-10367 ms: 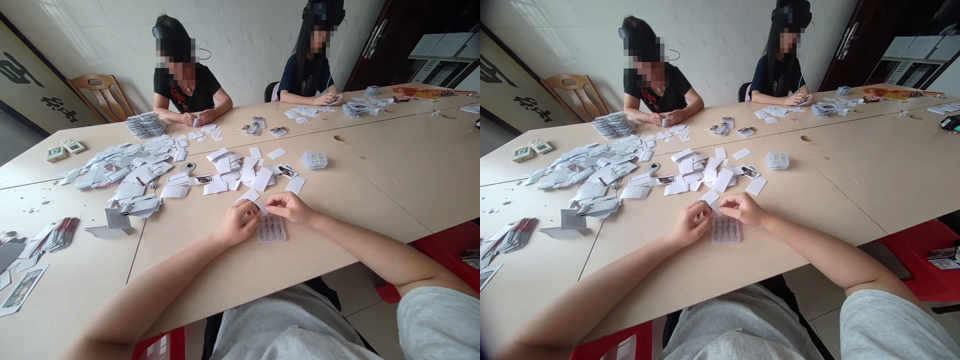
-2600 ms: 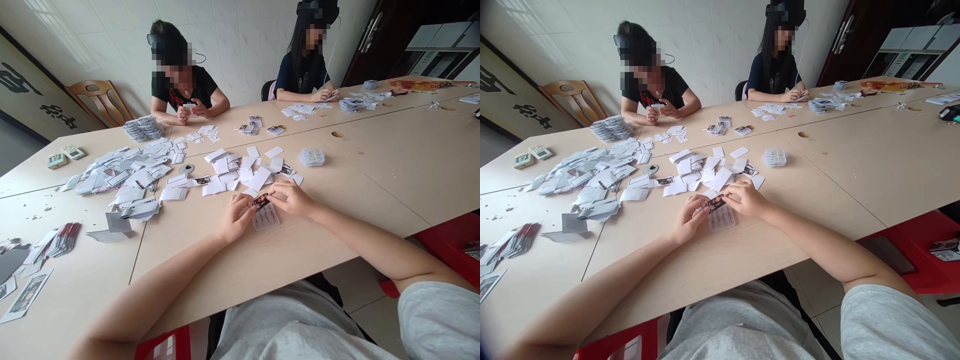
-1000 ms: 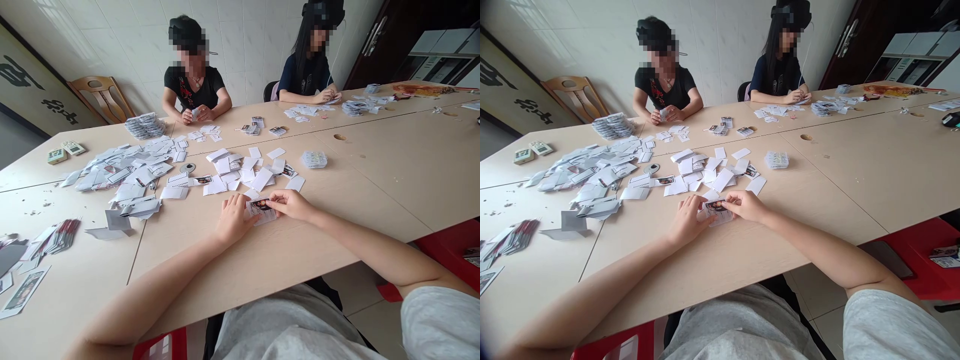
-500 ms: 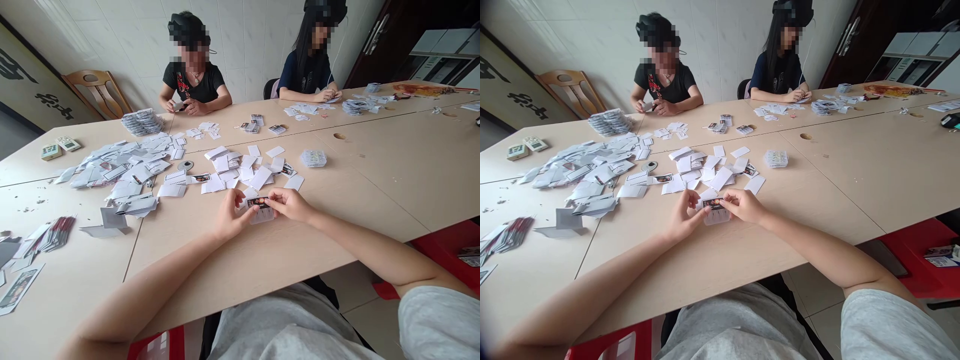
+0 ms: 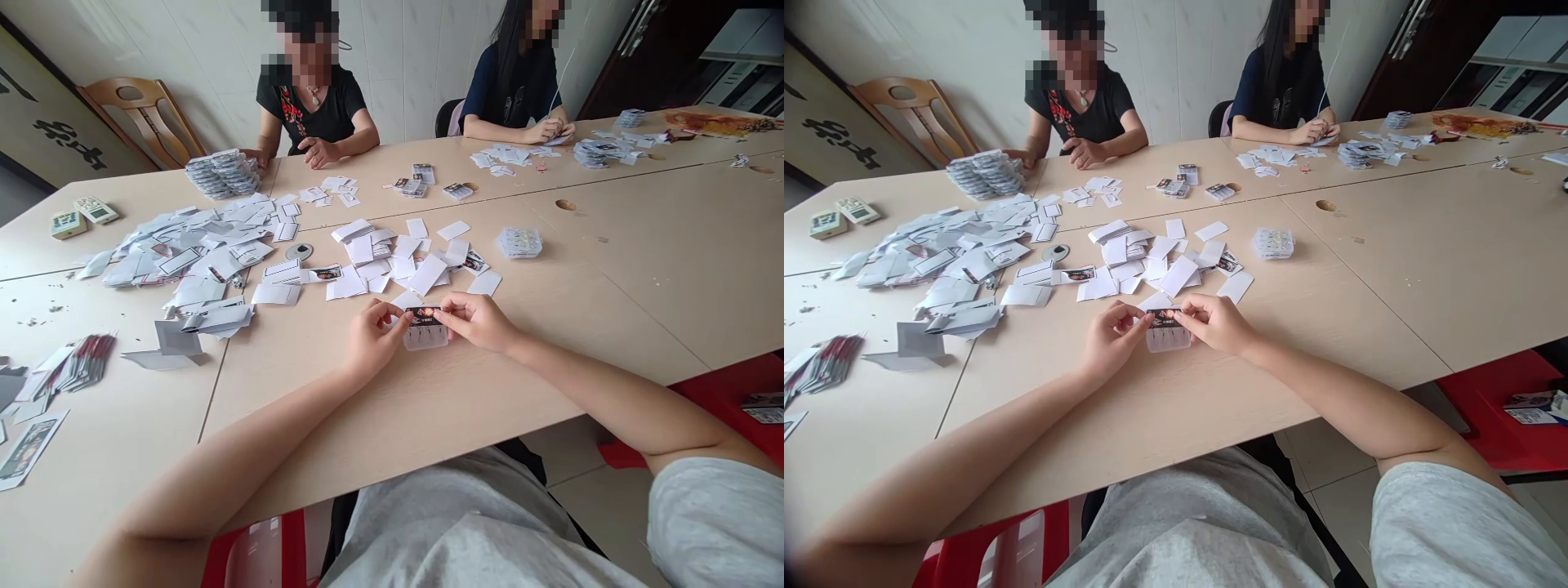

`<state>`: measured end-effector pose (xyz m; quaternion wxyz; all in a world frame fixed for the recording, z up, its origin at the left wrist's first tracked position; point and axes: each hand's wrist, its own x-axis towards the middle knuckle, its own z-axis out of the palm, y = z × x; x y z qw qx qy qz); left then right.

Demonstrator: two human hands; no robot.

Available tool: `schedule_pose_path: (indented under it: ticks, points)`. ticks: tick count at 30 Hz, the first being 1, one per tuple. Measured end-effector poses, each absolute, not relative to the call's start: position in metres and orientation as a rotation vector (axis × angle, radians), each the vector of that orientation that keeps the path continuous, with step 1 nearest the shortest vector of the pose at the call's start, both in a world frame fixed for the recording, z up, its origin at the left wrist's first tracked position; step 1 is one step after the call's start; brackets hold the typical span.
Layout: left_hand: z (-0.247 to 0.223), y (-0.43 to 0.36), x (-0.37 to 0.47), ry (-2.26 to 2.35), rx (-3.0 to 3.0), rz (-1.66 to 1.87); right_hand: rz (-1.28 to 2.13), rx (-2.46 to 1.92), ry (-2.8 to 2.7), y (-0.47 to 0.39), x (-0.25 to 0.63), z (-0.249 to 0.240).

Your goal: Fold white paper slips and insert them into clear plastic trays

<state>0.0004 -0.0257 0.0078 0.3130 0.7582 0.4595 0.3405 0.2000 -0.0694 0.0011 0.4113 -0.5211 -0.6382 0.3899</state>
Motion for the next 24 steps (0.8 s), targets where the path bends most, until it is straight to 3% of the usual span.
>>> schedule_pose_path:
  ticks: [10,24]
  points:
    - [0.002,-0.034,0.007,1.128,1.733,0.949,0.941,-1.368,-1.552,-0.072,0.201,-0.001]
    - [-0.003,-0.039,0.015,1.038,1.830,1.020,0.698,-1.475,-1.649,-0.078,0.198,0.003]
